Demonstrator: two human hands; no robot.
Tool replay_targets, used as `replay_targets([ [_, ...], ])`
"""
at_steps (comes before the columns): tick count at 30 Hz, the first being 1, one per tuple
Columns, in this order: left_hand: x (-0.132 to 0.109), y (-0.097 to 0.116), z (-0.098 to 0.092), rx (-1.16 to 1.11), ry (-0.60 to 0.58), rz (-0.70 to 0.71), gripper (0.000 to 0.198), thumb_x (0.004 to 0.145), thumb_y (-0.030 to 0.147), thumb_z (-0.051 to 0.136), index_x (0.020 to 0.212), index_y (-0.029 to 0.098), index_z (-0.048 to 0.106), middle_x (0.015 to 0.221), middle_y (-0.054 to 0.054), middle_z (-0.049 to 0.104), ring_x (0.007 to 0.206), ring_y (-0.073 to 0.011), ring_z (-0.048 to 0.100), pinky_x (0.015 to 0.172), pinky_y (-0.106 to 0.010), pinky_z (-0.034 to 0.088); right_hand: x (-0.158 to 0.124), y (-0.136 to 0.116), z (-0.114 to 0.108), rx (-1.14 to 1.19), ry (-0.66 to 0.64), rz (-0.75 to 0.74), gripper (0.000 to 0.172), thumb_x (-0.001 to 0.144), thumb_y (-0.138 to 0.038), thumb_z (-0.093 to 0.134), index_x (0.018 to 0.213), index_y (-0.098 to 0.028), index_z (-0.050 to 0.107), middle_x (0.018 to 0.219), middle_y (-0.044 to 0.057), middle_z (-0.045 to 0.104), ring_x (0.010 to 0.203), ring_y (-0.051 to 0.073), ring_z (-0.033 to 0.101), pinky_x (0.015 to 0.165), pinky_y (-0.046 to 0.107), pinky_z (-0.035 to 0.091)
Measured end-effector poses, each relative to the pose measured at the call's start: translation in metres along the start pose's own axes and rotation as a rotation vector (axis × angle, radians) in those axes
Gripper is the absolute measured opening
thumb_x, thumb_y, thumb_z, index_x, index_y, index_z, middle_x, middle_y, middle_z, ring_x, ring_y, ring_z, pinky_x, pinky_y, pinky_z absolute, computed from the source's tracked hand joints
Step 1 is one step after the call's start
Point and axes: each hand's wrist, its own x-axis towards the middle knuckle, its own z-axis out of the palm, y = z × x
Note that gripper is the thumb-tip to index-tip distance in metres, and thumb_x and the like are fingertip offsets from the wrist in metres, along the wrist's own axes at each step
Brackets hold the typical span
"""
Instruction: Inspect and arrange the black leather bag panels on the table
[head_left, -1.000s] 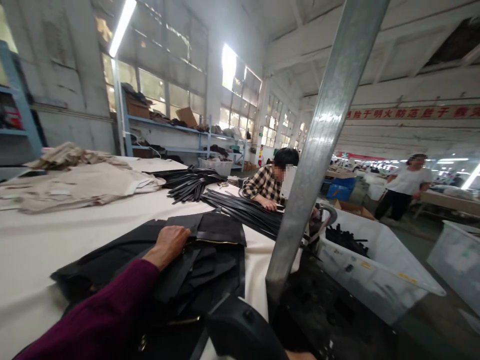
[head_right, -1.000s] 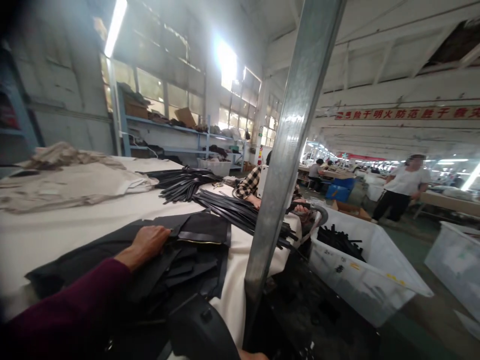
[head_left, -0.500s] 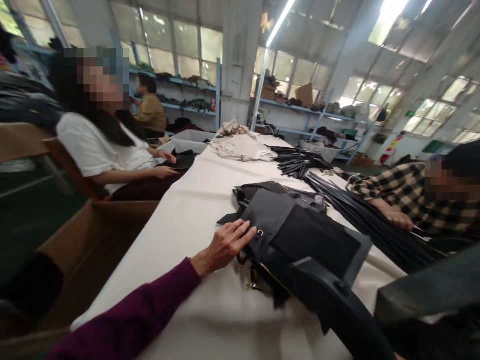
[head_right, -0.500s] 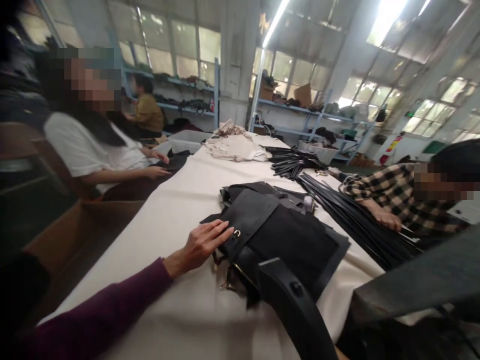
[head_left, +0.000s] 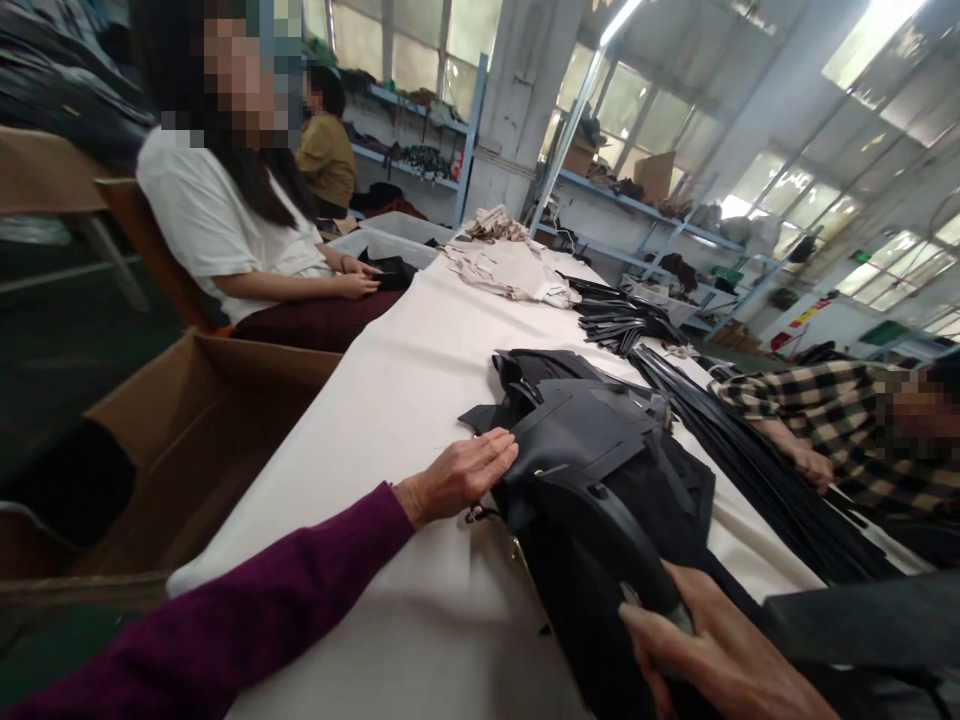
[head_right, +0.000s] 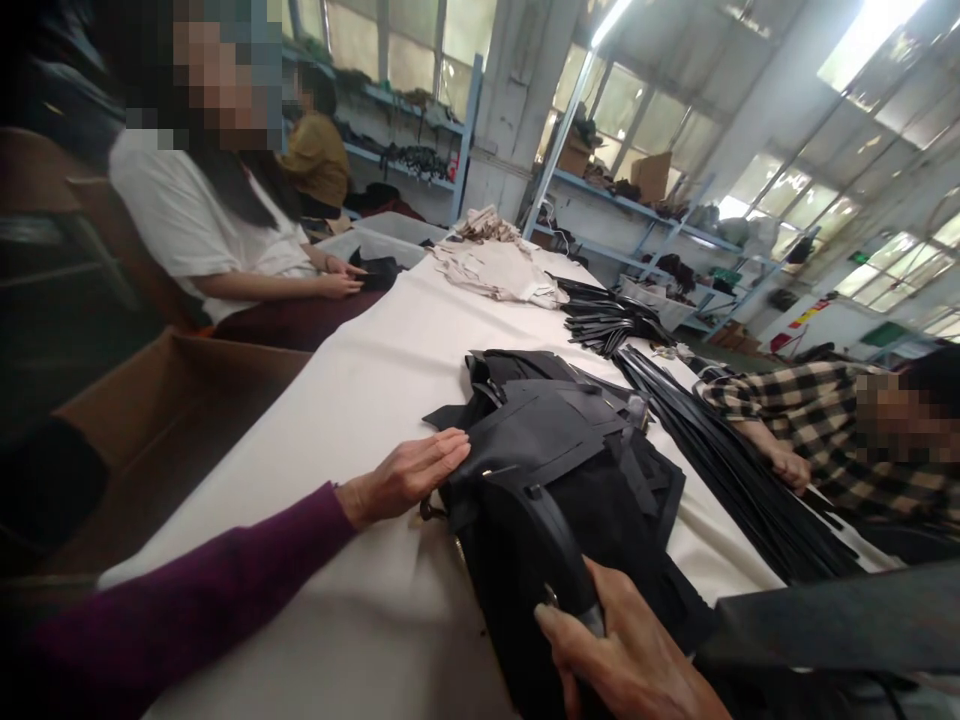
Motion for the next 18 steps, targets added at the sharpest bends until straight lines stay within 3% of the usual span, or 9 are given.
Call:
replay_targets([
  [4, -0.002, -0.004, 0.003, 0.004, 0.009, -0.027, 0.025, 0.088, 0.005, 0.040, 0.110, 0.000, 0.051, 0.104, -0.021, 0.062, 0.109, -0.0260, 0.056, 0.089, -0.039, 0.053, 0.018, -0.002, -0.008, 0.053, -0.090, -0.099, 0.036, 0.088, -0.045, 0.043, 0.065, -0.019, 0.051, 0.053, -0.001, 0.058, 0.053, 0.015, 0.055, 0.057, 0.025, 0.043],
  [10, 0.000, -0.007, 0.002, 0.011, -0.012, -0.036, 0.026, 0.088, 0.004, 0.039, 0.112, 0.000, 0.050, 0.106, -0.022, 0.061, 0.112, -0.0263, 0.054, 0.091, -0.039, 0.052, 0.002, 0.004, -0.022, -0.041, 0.031, -0.036, 0.042, 0.086, -0.052, 0.042, 0.060, -0.021, 0.051, 0.056, -0.001, 0.059, 0.057, 0.015, 0.056, 0.059, 0.025, 0.043],
  [15, 0.000, -0.006, 0.003, 0.001, -0.032, -0.054, 0.027, 0.089, 0.004, 0.038, 0.113, 0.002, 0.049, 0.108, -0.021, 0.061, 0.113, -0.0253, 0.053, 0.091, -0.039, 0.051, -0.004, 0.012, -0.009, -0.021, 0.052, 0.020, 0.033, 0.081, -0.052, 0.047, 0.071, -0.021, 0.054, 0.054, -0.003, 0.058, 0.055, 0.017, 0.059, 0.058, 0.025, 0.045],
  [18, -0.002, -0.005, 0.004, -0.007, -0.026, -0.060, 0.028, 0.088, 0.004, 0.039, 0.114, 0.001, 0.049, 0.109, -0.022, 0.060, 0.114, -0.0262, 0.052, 0.092, -0.040, 0.051, 0.012, 0.014, -0.002, 0.020, -0.070, 0.000, 0.028, 0.083, -0.046, 0.050, 0.076, -0.019, 0.053, 0.056, -0.004, 0.058, 0.053, 0.016, 0.058, 0.054, 0.025, 0.046],
])
